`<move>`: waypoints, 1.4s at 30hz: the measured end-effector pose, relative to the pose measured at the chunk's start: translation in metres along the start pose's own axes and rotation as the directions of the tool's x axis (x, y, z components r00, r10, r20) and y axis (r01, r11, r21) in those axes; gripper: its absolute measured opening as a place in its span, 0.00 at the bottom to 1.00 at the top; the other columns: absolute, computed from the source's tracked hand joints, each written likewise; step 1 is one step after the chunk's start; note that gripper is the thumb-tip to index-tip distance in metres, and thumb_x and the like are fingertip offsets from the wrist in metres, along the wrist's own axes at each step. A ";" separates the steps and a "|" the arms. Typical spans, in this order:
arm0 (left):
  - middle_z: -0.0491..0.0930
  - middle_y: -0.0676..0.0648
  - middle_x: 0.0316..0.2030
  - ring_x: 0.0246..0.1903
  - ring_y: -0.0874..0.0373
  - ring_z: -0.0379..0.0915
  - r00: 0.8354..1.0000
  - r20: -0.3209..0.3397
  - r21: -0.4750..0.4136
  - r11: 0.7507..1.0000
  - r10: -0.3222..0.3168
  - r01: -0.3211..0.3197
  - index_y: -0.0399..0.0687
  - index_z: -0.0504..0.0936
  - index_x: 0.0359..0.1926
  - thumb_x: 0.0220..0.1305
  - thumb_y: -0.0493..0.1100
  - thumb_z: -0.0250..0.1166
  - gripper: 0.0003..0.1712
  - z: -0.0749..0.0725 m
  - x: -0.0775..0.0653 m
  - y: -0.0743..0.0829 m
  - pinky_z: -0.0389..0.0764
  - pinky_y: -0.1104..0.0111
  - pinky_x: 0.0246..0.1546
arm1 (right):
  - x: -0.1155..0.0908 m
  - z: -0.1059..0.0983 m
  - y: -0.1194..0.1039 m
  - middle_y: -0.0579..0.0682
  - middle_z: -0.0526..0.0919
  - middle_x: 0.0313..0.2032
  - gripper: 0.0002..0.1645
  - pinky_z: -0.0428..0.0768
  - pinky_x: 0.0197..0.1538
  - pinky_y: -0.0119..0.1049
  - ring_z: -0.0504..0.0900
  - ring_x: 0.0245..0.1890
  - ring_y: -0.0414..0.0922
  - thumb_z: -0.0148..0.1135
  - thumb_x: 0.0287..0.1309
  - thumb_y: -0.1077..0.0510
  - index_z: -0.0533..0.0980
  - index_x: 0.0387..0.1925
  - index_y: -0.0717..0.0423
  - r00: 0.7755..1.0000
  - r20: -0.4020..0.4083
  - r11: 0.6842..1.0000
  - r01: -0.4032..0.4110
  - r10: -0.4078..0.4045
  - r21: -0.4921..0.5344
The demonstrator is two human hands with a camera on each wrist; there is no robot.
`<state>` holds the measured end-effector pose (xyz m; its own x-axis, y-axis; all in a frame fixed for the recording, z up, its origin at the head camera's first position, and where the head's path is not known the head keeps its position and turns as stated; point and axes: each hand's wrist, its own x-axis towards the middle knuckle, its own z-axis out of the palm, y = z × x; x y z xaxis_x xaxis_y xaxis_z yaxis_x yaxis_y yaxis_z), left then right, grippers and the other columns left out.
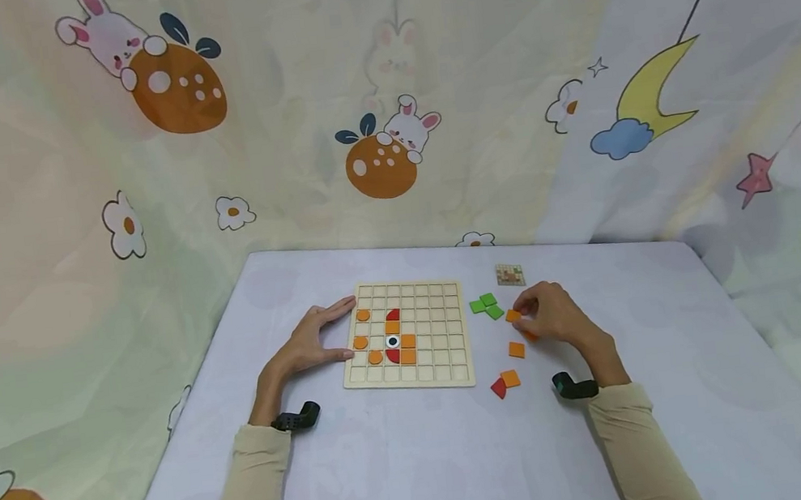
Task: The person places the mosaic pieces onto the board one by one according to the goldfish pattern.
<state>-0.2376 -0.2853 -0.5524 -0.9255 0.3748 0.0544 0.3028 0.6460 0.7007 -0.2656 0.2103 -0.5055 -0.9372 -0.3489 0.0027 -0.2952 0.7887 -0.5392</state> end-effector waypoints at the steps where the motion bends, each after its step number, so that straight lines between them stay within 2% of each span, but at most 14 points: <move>1: 0.62 0.51 0.85 0.57 0.53 0.66 1.000 -0.001 -0.002 1.000 0.000 0.000 0.57 0.67 0.84 0.54 0.59 0.85 0.60 0.000 0.000 0.000 0.69 0.50 0.63 | 0.000 -0.001 0.000 0.54 0.91 0.37 0.14 0.81 0.47 0.41 0.83 0.38 0.49 0.79 0.58 0.59 0.90 0.44 0.62 1.000 0.001 1.000 -0.002 0.002 -0.002; 8: 0.62 0.51 0.85 0.57 0.52 0.66 1.000 0.007 0.002 1.000 -0.002 0.002 0.56 0.66 0.84 0.54 0.59 0.85 0.60 -0.001 0.000 0.002 0.68 0.51 0.63 | 0.000 0.003 -0.001 0.56 0.91 0.41 0.16 0.84 0.53 0.50 0.83 0.42 0.51 0.78 0.60 0.55 0.89 0.45 0.62 0.999 -0.034 0.999 -0.010 0.008 -0.051; 11: 0.62 0.51 0.85 0.57 0.52 0.66 1.000 0.005 0.005 1.000 -0.006 0.006 0.57 0.66 0.84 0.54 0.59 0.84 0.60 0.000 0.000 0.002 0.68 0.51 0.63 | 0.001 0.004 -0.001 0.57 0.92 0.43 0.17 0.84 0.55 0.53 0.83 0.45 0.53 0.77 0.60 0.55 0.89 0.46 0.62 0.999 -0.050 0.999 0.000 -0.002 -0.036; 18: 0.62 0.52 0.86 0.58 0.52 0.66 1.000 0.004 0.002 1.000 -0.010 0.010 0.59 0.66 0.84 0.54 0.60 0.84 0.60 0.000 0.001 0.002 0.68 0.50 0.64 | 0.004 0.006 -0.004 0.54 0.92 0.42 0.15 0.80 0.52 0.48 0.82 0.45 0.51 0.78 0.60 0.58 0.90 0.47 0.59 0.993 -0.097 0.997 0.066 -0.063 0.029; 24: 0.62 0.52 0.85 0.58 0.52 0.66 1.000 -0.001 -0.007 1.000 -0.013 0.013 0.58 0.67 0.84 0.54 0.59 0.84 0.59 -0.002 0.001 0.002 0.68 0.49 0.65 | 0.009 0.013 -0.009 0.53 0.93 0.42 0.13 0.78 0.52 0.47 0.82 0.43 0.49 0.80 0.60 0.61 0.91 0.47 0.59 0.987 -0.101 0.987 0.135 -0.126 0.089; 31: 0.62 0.51 0.85 0.57 0.54 0.65 1.000 0.002 0.008 1.000 -0.011 0.011 0.58 0.67 0.84 0.54 0.61 0.84 0.60 0.002 0.001 -0.001 0.68 0.52 0.62 | 0.013 0.025 -0.018 0.50 0.94 0.39 0.14 0.76 0.47 0.39 0.82 0.40 0.48 0.85 0.55 0.63 0.92 0.44 0.57 0.977 -0.105 0.974 0.197 -0.185 0.108; 34: 0.62 0.51 0.85 0.57 0.53 0.66 1.000 -0.001 0.004 1.000 -0.008 0.008 0.57 0.67 0.84 0.54 0.60 0.84 0.60 0.001 0.001 0.001 0.68 0.51 0.62 | 0.016 0.030 -0.023 0.51 0.94 0.38 0.14 0.77 0.47 0.45 0.82 0.39 0.49 0.85 0.53 0.64 0.92 0.43 0.59 0.968 -0.105 0.964 0.241 -0.229 0.110; 36: 0.62 0.50 0.85 0.57 0.52 0.66 1.000 -0.004 -0.001 1.000 -0.003 0.003 0.56 0.67 0.84 0.54 0.59 0.85 0.60 0.001 0.001 0.002 0.68 0.51 0.62 | 0.019 0.033 -0.026 0.51 0.94 0.37 0.14 0.77 0.58 0.53 0.82 0.37 0.49 0.85 0.53 0.65 0.92 0.43 0.60 0.962 -0.106 0.958 0.263 -0.252 0.118; 37: 0.62 0.50 0.85 0.57 0.52 0.66 1.000 -0.005 0.000 1.000 -0.002 0.002 0.56 0.67 0.84 0.54 0.59 0.85 0.60 0.000 0.001 0.002 0.68 0.51 0.62 | 0.021 0.035 -0.027 0.51 0.94 0.36 0.14 0.76 0.58 0.57 0.82 0.37 0.48 0.85 0.53 0.64 0.92 0.43 0.60 0.961 -0.104 0.956 0.268 -0.257 0.121; 38: 0.62 0.50 0.85 0.57 0.52 0.66 1.000 -0.005 -0.002 1.000 -0.002 0.002 0.55 0.67 0.84 0.54 0.59 0.85 0.60 0.000 0.001 0.003 0.68 0.51 0.62 | 0.022 0.036 -0.028 0.51 0.94 0.37 0.14 0.75 0.60 0.61 0.82 0.36 0.48 0.85 0.53 0.64 0.92 0.43 0.60 0.961 -0.102 0.955 0.269 -0.257 0.129; 40: 0.62 0.50 0.85 0.57 0.51 0.66 1.000 -0.002 -0.003 1.000 -0.003 0.003 0.56 0.67 0.84 0.54 0.59 0.85 0.60 0.000 0.001 0.003 0.68 0.51 0.63 | 0.023 0.039 -0.030 0.50 0.94 0.37 0.15 0.67 0.70 0.68 0.83 0.37 0.47 0.85 0.53 0.64 0.92 0.43 0.59 0.960 -0.104 0.953 0.273 -0.261 0.131; 41: 0.62 0.50 0.85 0.58 0.52 0.66 1.000 0.000 -0.003 1.000 -0.004 0.004 0.56 0.67 0.84 0.53 0.59 0.85 0.60 -0.001 0.000 0.003 0.68 0.50 0.63 | 0.024 0.041 -0.031 0.50 0.94 0.38 0.15 0.67 0.71 0.69 0.84 0.38 0.47 0.85 0.53 0.64 0.92 0.44 0.58 0.959 -0.103 0.952 0.275 -0.263 0.135; 42: 0.62 0.50 0.85 0.58 0.52 0.66 1.000 0.002 -0.004 1.000 -0.007 0.007 0.57 0.67 0.84 0.53 0.59 0.85 0.60 -0.001 0.000 0.003 0.68 0.50 0.63 | 0.025 0.041 -0.032 0.50 0.94 0.38 0.15 0.71 0.67 0.66 0.85 0.39 0.47 0.85 0.53 0.64 0.92 0.44 0.58 0.959 -0.100 0.950 0.278 -0.265 0.142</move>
<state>-0.2371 -0.2840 -0.5499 -0.9273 0.3713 0.0481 0.2953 0.6464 0.7036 -0.2714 0.1555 -0.5231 -0.8390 -0.4931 0.2302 -0.5144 0.5807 -0.6310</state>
